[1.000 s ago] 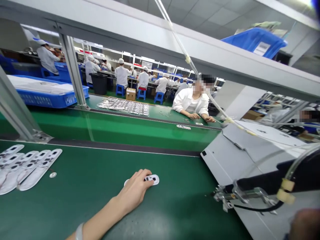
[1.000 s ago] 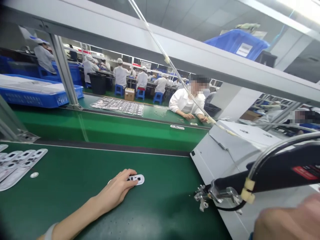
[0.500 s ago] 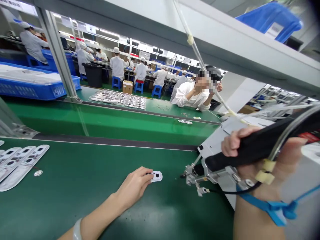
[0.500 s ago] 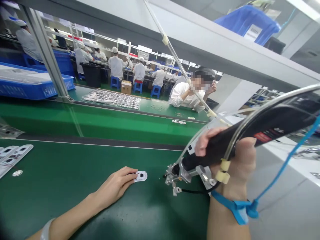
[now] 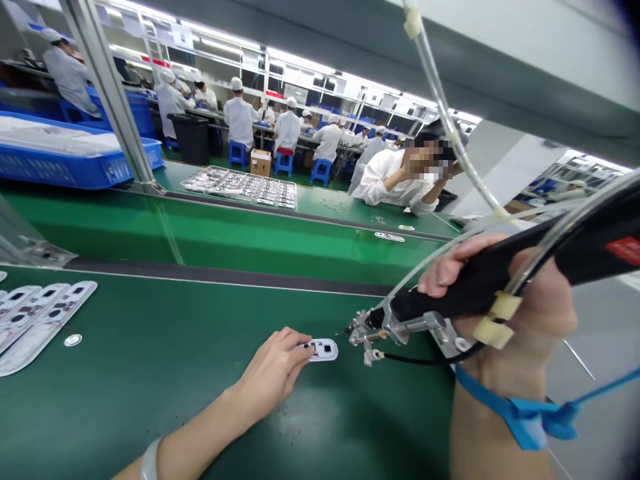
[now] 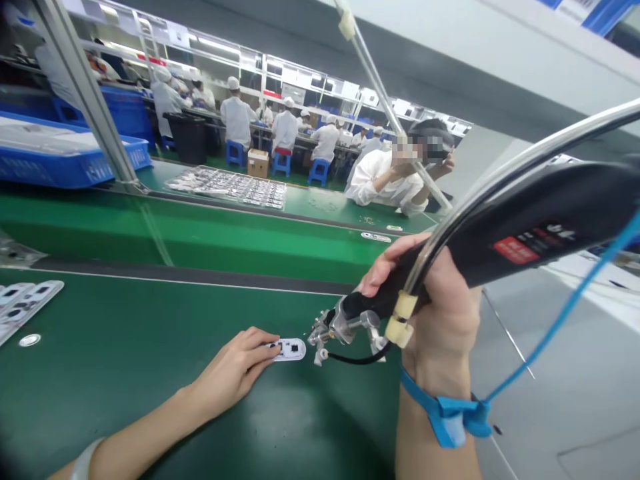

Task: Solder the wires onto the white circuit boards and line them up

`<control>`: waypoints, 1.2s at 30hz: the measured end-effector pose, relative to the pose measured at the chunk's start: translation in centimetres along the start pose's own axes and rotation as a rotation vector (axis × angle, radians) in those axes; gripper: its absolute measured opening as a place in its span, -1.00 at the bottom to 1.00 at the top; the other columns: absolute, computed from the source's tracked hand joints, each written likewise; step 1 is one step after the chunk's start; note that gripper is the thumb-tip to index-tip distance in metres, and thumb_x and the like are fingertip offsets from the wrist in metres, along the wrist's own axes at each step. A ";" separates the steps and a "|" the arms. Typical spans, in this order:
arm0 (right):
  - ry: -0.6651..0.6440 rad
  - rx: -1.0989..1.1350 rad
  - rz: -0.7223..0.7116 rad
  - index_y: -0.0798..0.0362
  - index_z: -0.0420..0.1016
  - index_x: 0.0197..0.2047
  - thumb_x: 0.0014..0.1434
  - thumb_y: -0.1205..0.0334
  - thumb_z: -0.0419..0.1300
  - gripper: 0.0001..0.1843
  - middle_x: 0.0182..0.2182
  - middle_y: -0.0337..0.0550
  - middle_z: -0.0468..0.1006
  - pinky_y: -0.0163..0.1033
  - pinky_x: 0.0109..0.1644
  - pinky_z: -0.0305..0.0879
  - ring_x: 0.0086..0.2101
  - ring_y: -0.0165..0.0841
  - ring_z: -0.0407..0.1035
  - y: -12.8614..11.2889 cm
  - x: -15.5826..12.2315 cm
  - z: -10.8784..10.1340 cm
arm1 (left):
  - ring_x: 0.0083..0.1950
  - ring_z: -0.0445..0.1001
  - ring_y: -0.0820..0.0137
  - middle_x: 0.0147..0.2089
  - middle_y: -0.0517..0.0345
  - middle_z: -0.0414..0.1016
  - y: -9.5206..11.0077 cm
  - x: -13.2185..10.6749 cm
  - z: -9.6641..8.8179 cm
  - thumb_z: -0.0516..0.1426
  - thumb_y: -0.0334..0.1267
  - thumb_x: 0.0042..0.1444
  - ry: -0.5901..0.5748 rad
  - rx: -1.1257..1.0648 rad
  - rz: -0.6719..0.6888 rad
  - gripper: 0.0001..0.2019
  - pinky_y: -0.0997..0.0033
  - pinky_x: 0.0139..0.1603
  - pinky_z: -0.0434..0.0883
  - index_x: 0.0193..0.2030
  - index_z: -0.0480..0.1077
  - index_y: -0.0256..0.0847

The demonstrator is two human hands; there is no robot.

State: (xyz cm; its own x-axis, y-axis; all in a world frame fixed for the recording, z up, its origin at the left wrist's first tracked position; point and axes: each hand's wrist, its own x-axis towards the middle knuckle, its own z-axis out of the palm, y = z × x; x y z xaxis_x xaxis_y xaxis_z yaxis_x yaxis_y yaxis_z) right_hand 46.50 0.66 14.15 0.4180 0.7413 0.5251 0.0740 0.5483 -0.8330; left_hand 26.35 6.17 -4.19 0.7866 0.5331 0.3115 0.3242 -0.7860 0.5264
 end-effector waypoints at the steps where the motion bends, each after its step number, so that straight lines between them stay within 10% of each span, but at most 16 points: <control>1: 0.017 -0.031 0.004 0.08 0.44 -0.43 0.05 -0.04 0.23 -0.68 -0.66 -0.22 0.39 -0.20 -0.52 0.26 -0.63 -0.36 0.29 -0.1 0.0 0.0 | -0.07 0.42 0.20 0.04 -0.03 0.49 0.0 0.0 0.0 0.00 -0.42 0.28 0.004 0.003 -0.008 -0.74 0.18 -0.15 0.44 -0.05 0.49 -0.20; 36: -0.124 -0.001 0.056 0.04 0.42 -0.49 0.05 -0.04 0.26 -0.68 -0.70 -0.26 0.27 -0.22 -0.61 0.03 -0.69 -0.40 0.15 0.8 0.3 0.6 | -0.06 0.42 0.21 0.02 -0.01 0.51 -0.3 0.3 0.0 0.01 -0.37 0.30 -0.018 -0.042 -0.037 -0.76 0.17 -0.13 0.42 -0.10 0.51 -0.19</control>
State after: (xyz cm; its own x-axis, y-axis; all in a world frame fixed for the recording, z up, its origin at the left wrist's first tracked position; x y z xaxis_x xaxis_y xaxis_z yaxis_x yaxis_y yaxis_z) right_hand 46.15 1.55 13.81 0.3068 0.8129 0.4950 0.0541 0.5043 -0.8618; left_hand 26.46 6.53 -4.25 0.7843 0.5552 0.2769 0.3311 -0.7520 0.5700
